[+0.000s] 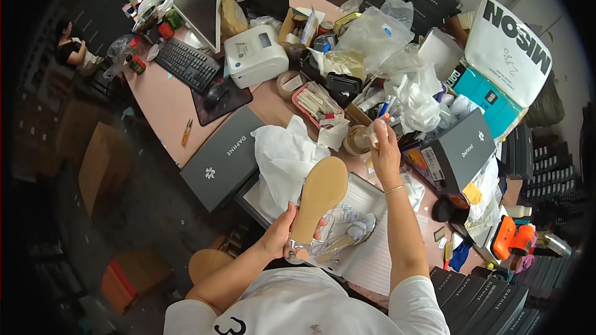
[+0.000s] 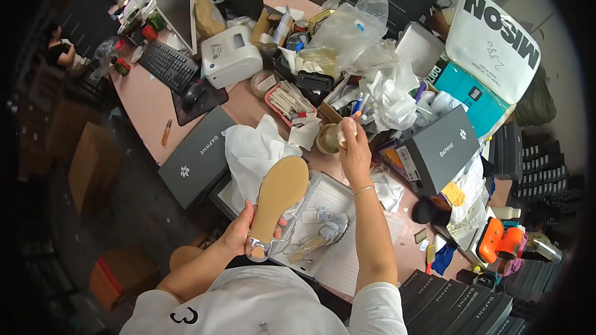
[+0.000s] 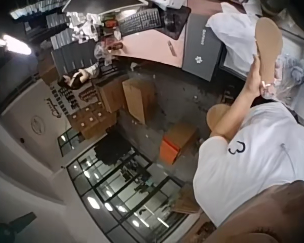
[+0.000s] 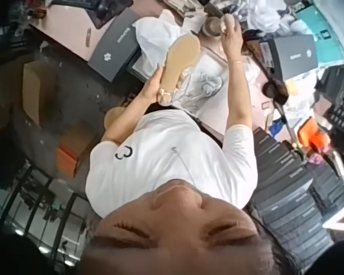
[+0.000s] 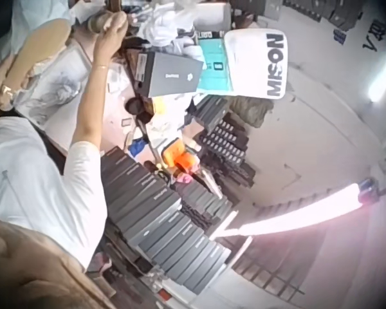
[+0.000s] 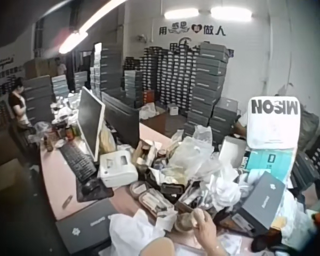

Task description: Packing finished shoes into boxes using tissue paper and placing them into a stack.

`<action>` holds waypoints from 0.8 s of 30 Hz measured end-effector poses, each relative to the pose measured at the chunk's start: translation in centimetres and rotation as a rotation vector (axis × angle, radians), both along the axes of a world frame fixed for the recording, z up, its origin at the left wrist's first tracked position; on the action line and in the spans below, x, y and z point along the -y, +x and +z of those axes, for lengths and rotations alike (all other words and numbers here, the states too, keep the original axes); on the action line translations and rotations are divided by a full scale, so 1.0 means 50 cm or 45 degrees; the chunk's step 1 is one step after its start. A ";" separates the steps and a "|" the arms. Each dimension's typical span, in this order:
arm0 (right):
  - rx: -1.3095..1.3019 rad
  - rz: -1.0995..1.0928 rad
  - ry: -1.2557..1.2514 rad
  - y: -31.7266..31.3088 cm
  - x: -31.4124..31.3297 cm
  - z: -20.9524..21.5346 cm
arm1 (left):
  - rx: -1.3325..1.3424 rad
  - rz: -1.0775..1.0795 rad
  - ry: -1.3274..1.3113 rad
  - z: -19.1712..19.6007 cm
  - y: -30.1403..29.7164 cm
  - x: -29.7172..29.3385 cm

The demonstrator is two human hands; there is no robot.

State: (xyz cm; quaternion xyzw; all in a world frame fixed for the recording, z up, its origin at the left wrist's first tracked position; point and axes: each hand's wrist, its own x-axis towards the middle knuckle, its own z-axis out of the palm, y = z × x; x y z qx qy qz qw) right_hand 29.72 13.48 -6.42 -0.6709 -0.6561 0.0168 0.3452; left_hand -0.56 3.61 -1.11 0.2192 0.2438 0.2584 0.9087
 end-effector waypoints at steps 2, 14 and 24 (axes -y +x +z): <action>-0.106 0.001 0.009 -0.006 -0.011 -0.030 | -0.093 0.049 -0.021 0.007 -0.004 0.000; -1.366 -0.618 0.771 -0.008 0.118 -0.019 | -0.040 -0.093 0.007 -0.017 -0.036 0.031; -0.290 -0.107 0.107 -0.043 0.039 -0.008 | -0.262 -0.077 0.188 0.025 -0.038 0.079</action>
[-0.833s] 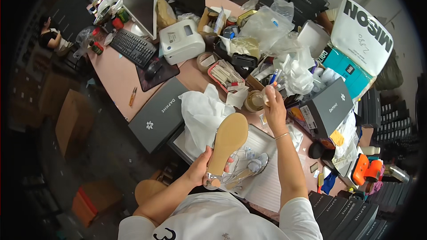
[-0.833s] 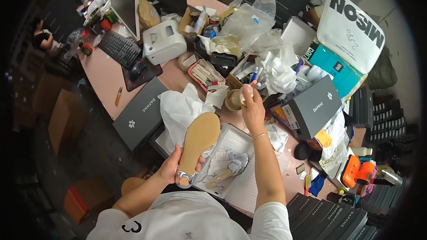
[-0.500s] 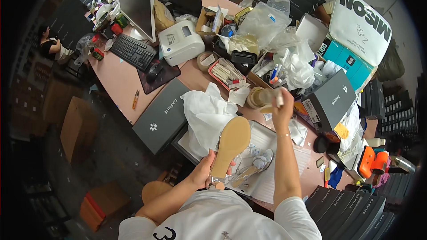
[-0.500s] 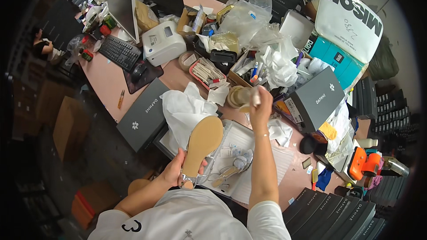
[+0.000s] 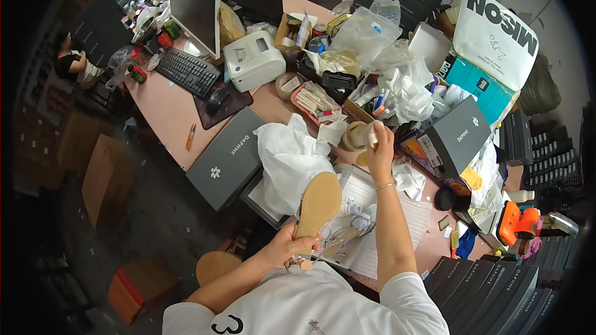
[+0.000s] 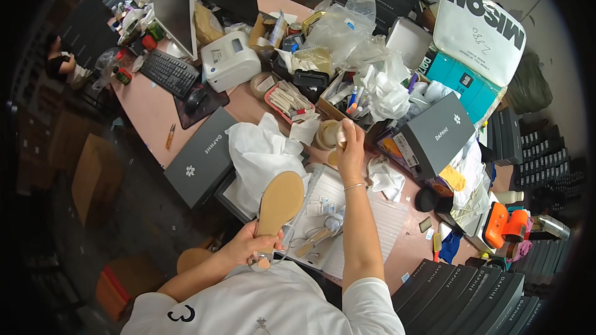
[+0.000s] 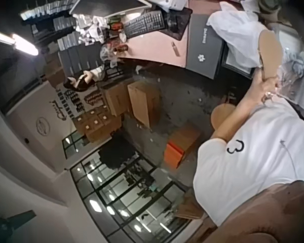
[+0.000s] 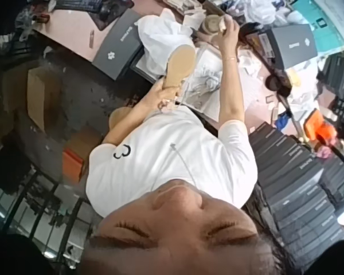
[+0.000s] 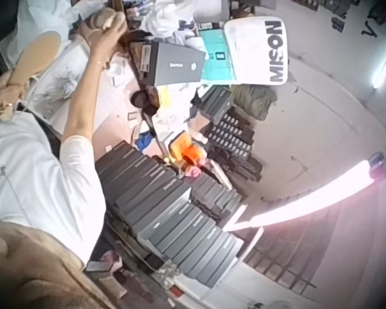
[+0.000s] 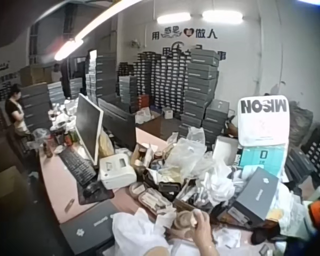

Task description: Packing finished shoes into boxes using tissue paper and placing them into a stack.

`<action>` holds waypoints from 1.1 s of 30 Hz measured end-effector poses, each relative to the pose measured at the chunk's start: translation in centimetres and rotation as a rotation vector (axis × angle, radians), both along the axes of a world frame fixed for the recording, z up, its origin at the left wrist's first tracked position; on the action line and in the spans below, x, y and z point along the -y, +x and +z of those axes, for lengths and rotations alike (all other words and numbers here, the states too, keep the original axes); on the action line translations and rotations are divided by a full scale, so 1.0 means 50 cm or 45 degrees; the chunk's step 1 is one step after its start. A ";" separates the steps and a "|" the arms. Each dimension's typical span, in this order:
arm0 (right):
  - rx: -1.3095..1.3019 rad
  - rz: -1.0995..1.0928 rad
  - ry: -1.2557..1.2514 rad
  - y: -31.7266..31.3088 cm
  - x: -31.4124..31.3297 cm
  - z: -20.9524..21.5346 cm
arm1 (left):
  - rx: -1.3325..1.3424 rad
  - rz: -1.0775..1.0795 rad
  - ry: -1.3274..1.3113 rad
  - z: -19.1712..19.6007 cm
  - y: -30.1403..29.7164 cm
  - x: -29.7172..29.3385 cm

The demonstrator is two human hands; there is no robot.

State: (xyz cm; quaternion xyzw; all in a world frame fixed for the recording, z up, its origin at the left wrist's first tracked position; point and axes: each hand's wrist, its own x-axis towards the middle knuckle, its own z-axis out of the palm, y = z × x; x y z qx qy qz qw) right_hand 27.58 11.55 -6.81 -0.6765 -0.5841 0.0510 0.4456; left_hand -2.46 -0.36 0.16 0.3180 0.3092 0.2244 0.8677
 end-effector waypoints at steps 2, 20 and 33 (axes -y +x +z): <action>0.026 -0.010 -0.052 0.004 0.002 0.020 | -0.004 -0.017 -0.032 -0.001 -0.008 0.014; -0.123 0.438 -0.537 -0.178 0.435 0.111 | -0.397 -0.376 -0.123 0.029 -0.013 0.158; -0.093 0.713 -0.357 -0.248 0.457 0.167 | -0.477 -0.223 -0.023 0.039 -0.029 0.170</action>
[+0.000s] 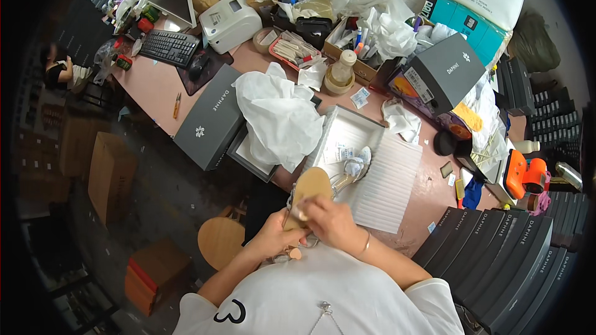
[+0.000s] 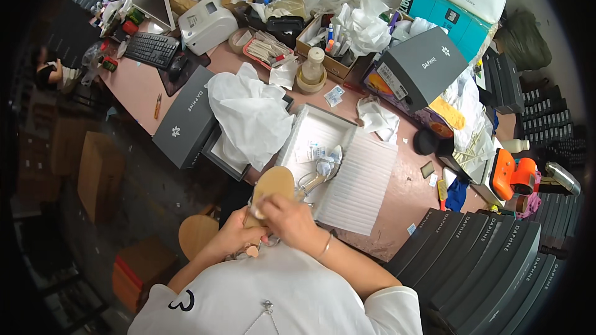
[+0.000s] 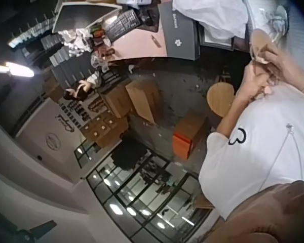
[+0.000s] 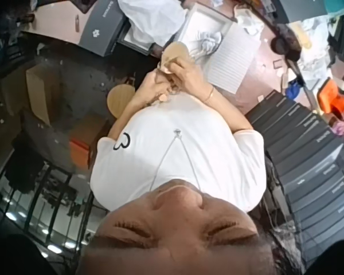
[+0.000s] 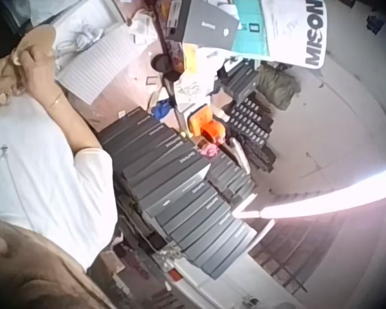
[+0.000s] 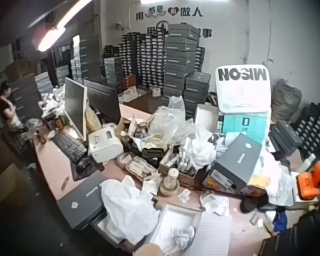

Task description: Packing finished shoes into boxes using tissue paper and placing them into a stack.

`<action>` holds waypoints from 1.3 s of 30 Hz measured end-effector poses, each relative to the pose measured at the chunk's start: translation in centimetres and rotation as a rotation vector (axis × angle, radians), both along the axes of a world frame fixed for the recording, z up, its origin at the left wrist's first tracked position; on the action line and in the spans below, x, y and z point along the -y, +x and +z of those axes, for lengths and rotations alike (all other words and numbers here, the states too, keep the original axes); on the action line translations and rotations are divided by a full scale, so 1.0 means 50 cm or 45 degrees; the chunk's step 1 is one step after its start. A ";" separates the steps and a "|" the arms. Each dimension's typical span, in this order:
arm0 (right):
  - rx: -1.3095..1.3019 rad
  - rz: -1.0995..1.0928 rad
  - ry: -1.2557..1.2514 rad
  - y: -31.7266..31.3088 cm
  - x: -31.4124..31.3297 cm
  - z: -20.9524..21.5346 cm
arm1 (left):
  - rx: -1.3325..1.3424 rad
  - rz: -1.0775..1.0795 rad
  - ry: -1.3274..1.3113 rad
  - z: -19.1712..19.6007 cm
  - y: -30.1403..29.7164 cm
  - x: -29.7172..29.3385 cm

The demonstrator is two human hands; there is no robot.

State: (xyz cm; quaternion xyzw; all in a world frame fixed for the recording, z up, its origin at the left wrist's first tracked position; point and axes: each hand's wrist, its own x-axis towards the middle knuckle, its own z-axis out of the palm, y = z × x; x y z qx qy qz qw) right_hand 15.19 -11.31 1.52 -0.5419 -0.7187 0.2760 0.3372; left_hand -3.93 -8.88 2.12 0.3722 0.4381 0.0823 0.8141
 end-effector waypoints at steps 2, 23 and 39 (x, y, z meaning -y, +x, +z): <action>0.076 -0.214 -0.118 0.022 -0.056 -0.045 | -0.049 -0.008 0.025 0.011 0.004 0.004; -0.068 -0.131 0.031 -0.008 0.006 0.024 | 0.046 0.172 0.123 0.002 -0.011 0.009; 0.144 -0.251 -0.058 0.031 -0.058 0.011 | -0.064 0.039 0.173 0.022 -0.016 0.001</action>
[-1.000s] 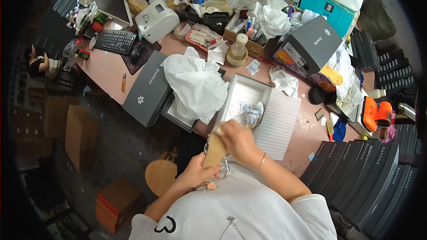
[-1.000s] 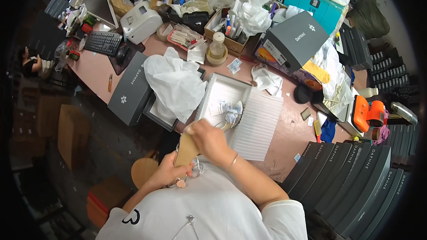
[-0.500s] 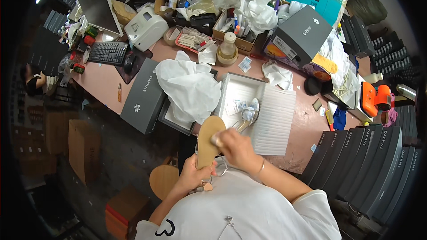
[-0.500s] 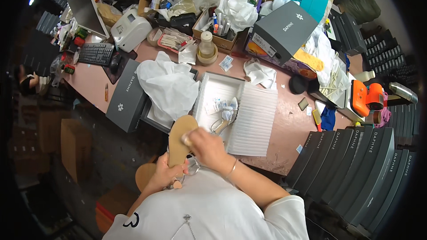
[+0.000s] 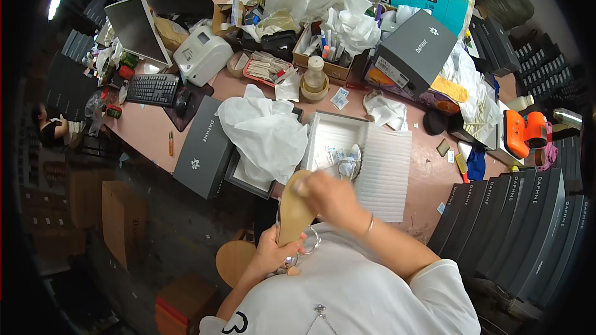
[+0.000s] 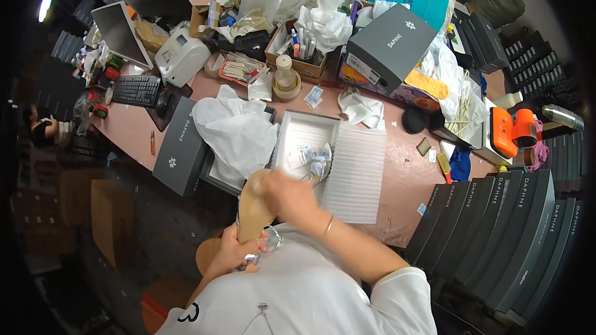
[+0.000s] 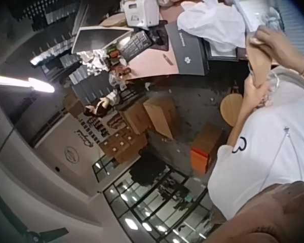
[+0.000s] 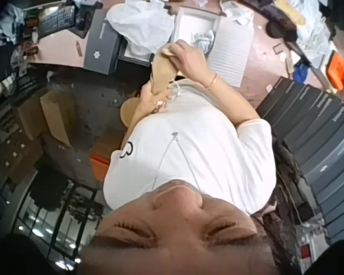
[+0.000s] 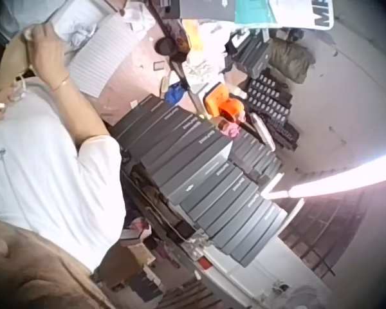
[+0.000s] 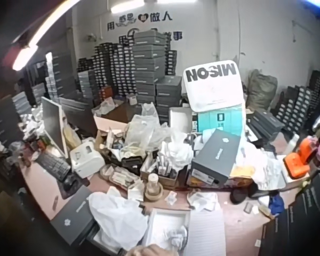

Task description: Packing finished shoes into boxes using tissue paper and placing them into a stack.

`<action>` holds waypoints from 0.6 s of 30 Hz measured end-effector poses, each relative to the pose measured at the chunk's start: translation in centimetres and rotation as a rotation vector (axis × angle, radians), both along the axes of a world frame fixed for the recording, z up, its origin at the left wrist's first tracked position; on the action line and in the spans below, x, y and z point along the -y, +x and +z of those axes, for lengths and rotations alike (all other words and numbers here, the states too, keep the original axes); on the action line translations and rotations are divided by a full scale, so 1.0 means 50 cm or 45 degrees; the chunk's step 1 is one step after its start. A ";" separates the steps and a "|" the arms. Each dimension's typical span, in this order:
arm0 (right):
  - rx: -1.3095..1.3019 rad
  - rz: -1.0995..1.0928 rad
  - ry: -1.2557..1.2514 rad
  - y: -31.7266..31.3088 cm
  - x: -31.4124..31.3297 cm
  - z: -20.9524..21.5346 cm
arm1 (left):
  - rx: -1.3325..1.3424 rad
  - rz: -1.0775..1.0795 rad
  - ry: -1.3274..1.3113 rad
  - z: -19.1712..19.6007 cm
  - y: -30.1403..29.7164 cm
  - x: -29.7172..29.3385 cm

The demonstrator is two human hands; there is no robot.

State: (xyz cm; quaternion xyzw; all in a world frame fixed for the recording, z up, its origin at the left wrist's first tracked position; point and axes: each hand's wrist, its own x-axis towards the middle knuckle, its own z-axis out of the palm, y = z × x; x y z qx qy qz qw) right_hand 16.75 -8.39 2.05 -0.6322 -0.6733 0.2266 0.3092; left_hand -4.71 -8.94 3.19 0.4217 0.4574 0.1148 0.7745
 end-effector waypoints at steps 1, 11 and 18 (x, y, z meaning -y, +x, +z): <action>-0.005 -0.194 0.022 0.047 -0.031 -0.043 | 0.014 -0.105 -0.029 0.001 -0.009 0.000; -0.270 0.134 0.361 0.016 0.030 0.050 | 0.203 0.042 0.106 -0.021 0.001 -0.005; -0.133 0.146 0.227 0.004 0.015 0.011 | 0.119 -0.036 0.022 -0.037 -0.008 0.005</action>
